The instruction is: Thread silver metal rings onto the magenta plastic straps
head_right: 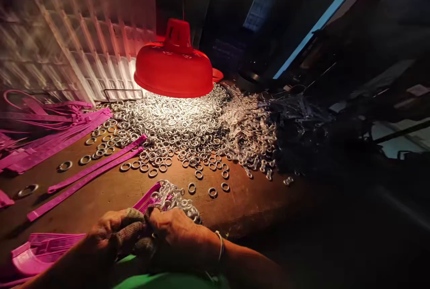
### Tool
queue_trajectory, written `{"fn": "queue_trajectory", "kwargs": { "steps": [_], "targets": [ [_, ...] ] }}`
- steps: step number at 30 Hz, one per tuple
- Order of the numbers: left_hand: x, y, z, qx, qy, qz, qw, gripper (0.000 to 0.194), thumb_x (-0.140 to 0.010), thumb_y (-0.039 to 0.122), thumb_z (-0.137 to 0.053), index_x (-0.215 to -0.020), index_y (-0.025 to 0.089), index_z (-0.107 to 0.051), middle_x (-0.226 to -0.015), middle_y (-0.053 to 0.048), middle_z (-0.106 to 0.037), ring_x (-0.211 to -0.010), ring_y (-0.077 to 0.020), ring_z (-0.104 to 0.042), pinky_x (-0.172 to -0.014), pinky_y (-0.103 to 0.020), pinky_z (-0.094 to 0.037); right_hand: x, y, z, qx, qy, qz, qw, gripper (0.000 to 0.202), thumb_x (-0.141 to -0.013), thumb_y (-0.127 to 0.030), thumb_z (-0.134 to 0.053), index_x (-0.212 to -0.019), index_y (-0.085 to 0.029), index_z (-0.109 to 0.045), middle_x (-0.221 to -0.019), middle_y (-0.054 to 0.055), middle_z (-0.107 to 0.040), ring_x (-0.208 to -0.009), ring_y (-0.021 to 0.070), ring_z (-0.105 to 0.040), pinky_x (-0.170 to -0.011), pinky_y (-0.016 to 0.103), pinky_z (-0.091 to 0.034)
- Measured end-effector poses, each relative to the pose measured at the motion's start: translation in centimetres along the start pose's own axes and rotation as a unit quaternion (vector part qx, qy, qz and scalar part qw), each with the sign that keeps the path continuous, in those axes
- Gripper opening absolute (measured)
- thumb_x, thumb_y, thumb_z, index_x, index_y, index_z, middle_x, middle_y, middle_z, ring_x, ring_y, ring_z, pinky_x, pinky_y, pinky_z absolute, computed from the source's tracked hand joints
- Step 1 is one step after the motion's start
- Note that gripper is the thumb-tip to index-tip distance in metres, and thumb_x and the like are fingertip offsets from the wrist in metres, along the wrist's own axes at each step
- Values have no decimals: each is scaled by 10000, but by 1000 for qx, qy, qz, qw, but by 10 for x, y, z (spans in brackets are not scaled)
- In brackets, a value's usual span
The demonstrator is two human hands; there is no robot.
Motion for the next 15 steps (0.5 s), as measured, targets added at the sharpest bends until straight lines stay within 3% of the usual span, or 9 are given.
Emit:
{"fn": "queue_trajectory", "kwargs": {
  "steps": [2,5,8,11,13,15],
  "targets": [
    [-5,3,15,-93,39,-70,992,367,-764,525,-700,-844,168,-718,-808,-64,-704,-741,-187,-633,-645,-231,-502,4,-3,14,-34,37,34,998,311,-853,-447,-621,-966,-167,-545,-897,49,-609,-712,125,-534,-625,213,-416],
    [-10,0,23,-153,83,-145,974,364,-754,558,-678,-792,199,-727,-762,-50,-693,-714,-199,-620,-636,-237,-508,14,6,36,-90,78,42,992,320,-909,-490,-555,-865,-174,-535,-831,16,-572,-707,109,-506,-624,200,-416],
    [-12,-10,16,-171,105,-132,971,358,-779,543,-659,-708,195,-703,-717,-48,-664,-689,-199,-593,-622,-249,-507,29,44,63,-136,165,-47,976,410,-938,-552,-487,-776,-175,-505,-721,-19,-489,-593,78,-424,-532,188,-374],
    [-14,-12,12,-148,137,-111,973,353,-755,535,-690,-753,182,-697,-717,-43,-653,-697,-194,-577,-626,-261,-491,49,99,83,-168,280,-154,933,478,-900,-642,-495,-845,-170,-548,-666,-38,-460,-501,72,-393,-457,195,-353],
    [-19,-13,12,-116,125,-70,983,363,-761,528,-686,-777,165,-679,-676,-24,-621,-629,-159,-532,-566,-245,-436,57,121,88,-165,341,-174,909,505,-874,-663,-515,-918,-165,-580,-664,-35,-478,-489,82,-402,-440,202,-363],
    [-24,-12,14,-72,99,-40,992,359,-752,503,-704,-768,148,-653,-632,0,-572,-566,-118,-462,-524,-228,-359,57,120,88,-128,370,-145,909,479,-872,-627,-547,-1011,-171,-596,-750,7,-560,-590,122,-514,-519,232,-459]
  ]
}}
Point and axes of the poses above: each hand's wrist, its own x-axis away from the middle knuckle, its own z-axis out of the back of the hand, y = z × x, the point moved 7 cm from there along -x, towards the middle knuckle
